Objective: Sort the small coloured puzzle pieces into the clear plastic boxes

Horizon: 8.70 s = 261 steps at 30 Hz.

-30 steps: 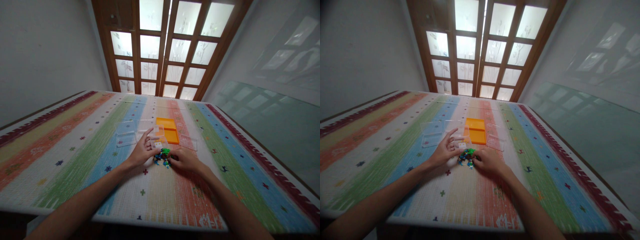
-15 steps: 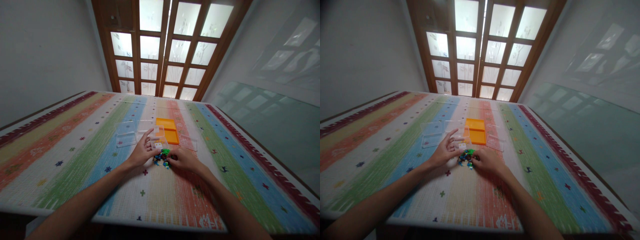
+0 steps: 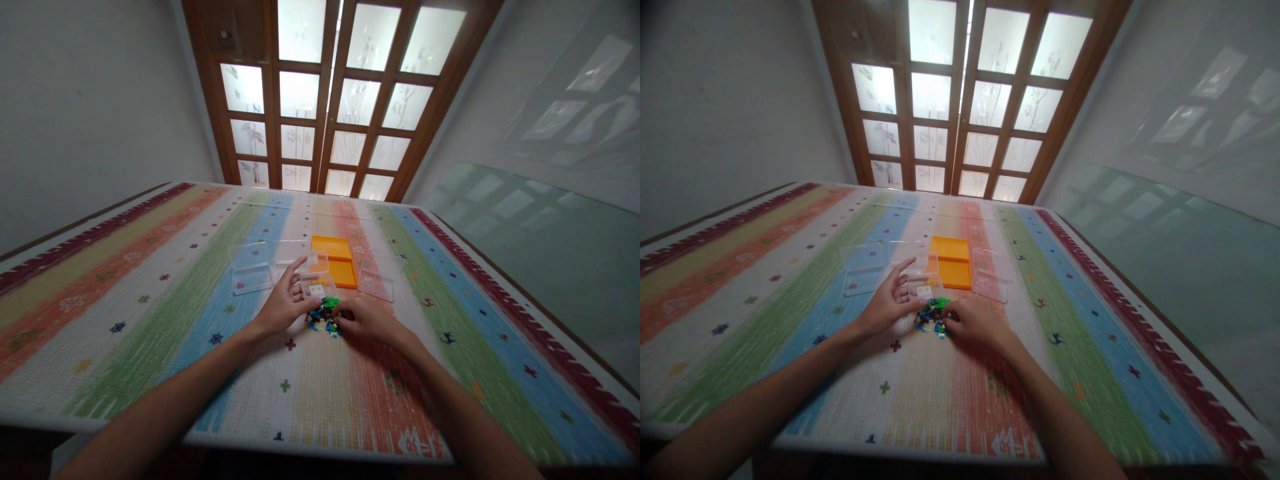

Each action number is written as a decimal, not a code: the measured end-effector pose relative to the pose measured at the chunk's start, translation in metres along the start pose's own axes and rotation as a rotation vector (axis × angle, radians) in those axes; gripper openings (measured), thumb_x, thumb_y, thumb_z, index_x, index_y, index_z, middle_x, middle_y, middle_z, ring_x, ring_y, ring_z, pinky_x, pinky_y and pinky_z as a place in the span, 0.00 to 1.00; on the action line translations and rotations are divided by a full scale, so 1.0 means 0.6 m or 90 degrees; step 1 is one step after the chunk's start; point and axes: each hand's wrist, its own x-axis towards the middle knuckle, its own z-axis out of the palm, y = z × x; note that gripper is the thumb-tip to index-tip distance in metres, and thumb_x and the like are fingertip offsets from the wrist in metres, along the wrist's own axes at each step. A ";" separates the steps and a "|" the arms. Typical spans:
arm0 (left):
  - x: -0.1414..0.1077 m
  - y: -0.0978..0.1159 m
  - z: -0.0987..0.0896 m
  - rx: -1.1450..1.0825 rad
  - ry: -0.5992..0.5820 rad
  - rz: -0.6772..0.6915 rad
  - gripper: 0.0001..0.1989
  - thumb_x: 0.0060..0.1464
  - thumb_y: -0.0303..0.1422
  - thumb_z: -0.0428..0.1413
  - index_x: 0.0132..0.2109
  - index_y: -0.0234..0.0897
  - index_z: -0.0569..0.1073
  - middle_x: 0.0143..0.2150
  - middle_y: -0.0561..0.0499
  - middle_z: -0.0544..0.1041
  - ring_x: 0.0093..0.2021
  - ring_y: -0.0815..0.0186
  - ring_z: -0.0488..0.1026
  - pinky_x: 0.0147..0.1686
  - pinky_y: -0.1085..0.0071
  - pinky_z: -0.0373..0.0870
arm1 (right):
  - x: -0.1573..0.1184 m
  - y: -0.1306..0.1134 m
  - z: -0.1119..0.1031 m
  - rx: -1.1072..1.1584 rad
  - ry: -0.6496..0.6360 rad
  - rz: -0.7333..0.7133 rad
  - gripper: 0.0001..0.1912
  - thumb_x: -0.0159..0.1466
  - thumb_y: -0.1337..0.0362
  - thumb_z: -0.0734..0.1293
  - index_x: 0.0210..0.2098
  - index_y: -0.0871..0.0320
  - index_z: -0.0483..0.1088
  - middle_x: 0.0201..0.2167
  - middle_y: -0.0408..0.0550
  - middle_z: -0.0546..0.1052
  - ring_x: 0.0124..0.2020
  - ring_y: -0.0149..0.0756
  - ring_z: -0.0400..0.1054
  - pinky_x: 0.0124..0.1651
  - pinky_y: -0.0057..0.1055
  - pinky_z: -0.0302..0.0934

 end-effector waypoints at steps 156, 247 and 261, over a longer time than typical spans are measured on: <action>-0.004 0.011 0.003 -0.007 0.031 0.001 0.47 0.46 0.35 0.71 0.68 0.46 0.57 0.57 0.41 0.72 0.46 0.59 0.79 0.49 0.57 0.78 | 0.020 -0.026 -0.084 0.244 0.048 -0.113 0.08 0.64 0.64 0.66 0.36 0.61 0.76 0.18 0.35 0.63 0.20 0.25 0.55 0.26 0.24 0.48; 0.003 0.004 -0.007 -0.003 0.049 -0.003 0.46 0.46 0.32 0.70 0.68 0.43 0.56 0.58 0.38 0.71 0.53 0.55 0.78 0.54 0.54 0.75 | 0.035 -0.002 -0.045 0.387 0.076 -0.076 0.15 0.60 0.55 0.70 0.34 0.62 0.79 0.16 0.34 0.59 0.19 0.25 0.50 0.24 0.24 0.45; -0.019 0.009 0.024 -0.040 -0.047 -0.018 0.45 0.49 0.33 0.69 0.69 0.47 0.56 0.53 0.44 0.73 0.49 0.55 0.79 0.51 0.54 0.77 | 0.042 -0.004 -0.040 0.303 0.181 -0.001 0.14 0.59 0.57 0.70 0.33 0.61 0.84 0.15 0.38 0.63 0.19 0.25 0.49 0.24 0.26 0.42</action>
